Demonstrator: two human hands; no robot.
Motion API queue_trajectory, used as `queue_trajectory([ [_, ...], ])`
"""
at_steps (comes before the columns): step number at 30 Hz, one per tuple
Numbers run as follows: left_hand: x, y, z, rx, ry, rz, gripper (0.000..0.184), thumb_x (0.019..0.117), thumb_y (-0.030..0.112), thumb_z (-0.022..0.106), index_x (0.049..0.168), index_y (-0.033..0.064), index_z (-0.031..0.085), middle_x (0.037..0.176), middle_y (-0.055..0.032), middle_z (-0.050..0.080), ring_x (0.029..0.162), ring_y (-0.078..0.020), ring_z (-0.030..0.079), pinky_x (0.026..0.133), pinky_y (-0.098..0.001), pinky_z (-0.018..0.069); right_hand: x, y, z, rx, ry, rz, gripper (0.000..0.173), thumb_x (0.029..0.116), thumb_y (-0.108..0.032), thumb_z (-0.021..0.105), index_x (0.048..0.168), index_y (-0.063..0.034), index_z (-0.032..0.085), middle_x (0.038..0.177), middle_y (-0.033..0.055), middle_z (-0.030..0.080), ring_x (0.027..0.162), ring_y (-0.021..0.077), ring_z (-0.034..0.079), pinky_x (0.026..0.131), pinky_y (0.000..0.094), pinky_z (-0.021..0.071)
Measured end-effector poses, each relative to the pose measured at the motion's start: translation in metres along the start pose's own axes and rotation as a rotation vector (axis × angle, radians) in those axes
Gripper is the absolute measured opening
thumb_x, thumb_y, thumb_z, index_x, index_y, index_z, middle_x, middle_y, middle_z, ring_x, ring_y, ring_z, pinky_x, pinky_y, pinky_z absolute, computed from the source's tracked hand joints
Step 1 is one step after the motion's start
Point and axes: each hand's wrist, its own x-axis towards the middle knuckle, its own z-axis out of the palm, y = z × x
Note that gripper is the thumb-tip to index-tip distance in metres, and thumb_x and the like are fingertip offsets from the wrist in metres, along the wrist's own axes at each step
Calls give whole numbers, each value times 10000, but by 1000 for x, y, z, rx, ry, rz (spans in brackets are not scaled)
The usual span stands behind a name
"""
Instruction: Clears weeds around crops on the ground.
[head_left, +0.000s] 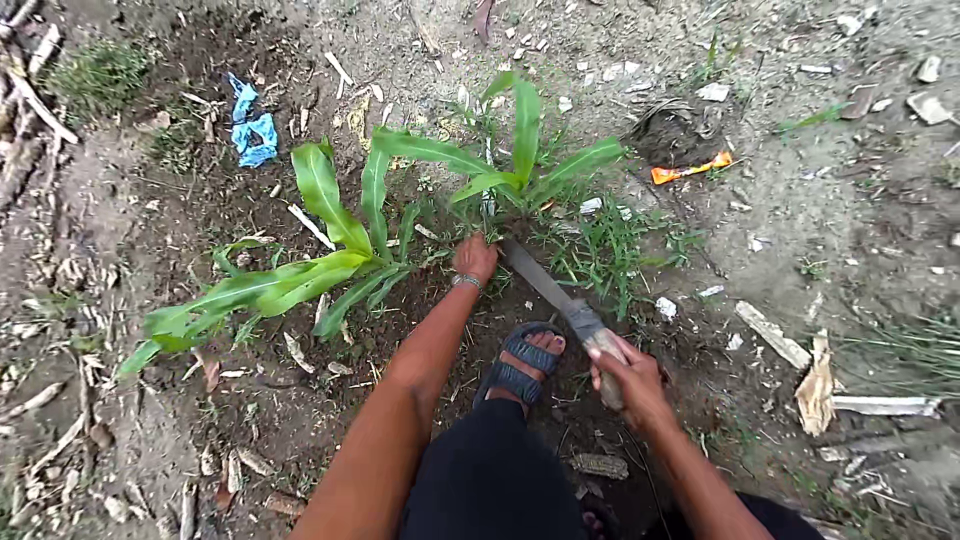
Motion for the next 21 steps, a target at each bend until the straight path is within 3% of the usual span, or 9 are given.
queue_trajectory([
  [2,12,13,-2,84,4,-8,610,1077,474,486,1378,-51,563,1302,-318,642,1242,-488,619,1009,-682,482,13,3,12,-61,-17,-95,608,900,-64,707,1451,74,491,822,112,710,561,161,648,504,304,576],
  [6,14,16,1,58,-58,-9,560,1072,441,505,1326,-49,606,1265,-321,659,1235,-491,622,1010,-699,472,-20,2,-14,-338,-15,-228,641,846,-139,773,1431,10,559,1096,113,734,651,118,671,582,304,594],
  [8,3,8,4,50,-22,48,555,1043,430,577,1222,-91,642,1203,-339,669,1202,-500,633,1000,-692,479,-44,6,-35,-294,13,-195,643,830,-172,759,1420,1,574,1017,83,746,616,119,666,549,297,592],
  [10,-8,-2,16,128,52,264,487,1001,370,660,1081,-110,679,1122,-339,685,1131,-508,657,948,-676,511,-73,12,-56,-83,54,-87,635,829,-129,714,1422,29,550,837,67,732,550,127,648,495,280,574],
  [13,-6,13,11,240,75,512,357,926,189,734,1116,-111,697,1292,-332,636,1249,-516,589,1004,-671,478,-107,15,-78,197,68,40,538,883,-97,630,1404,-4,535,689,62,688,484,136,629,408,271,528],
  [15,10,28,1,307,100,482,338,929,130,699,1193,-81,682,1377,-309,598,1309,-519,543,971,-687,493,-105,10,-73,255,56,76,523,895,-148,639,1392,-19,539,680,73,669,472,145,614,389,284,515],
  [17,26,42,-10,407,94,433,322,951,99,654,1237,-48,675,1335,-306,626,1315,-534,530,943,-712,485,-74,-3,-44,164,51,78,564,899,-200,630,1419,-10,521,710,67,658,479,130,596,398,276,511],
  [21,32,65,-25,488,-15,276,325,978,148,635,1253,-16,686,1323,-315,631,1316,-558,520,954,-748,470,-3,-13,12,136,51,86,481,1001,-122,631,1449,10,517,716,118,658,487,172,595,392,300,494],
])
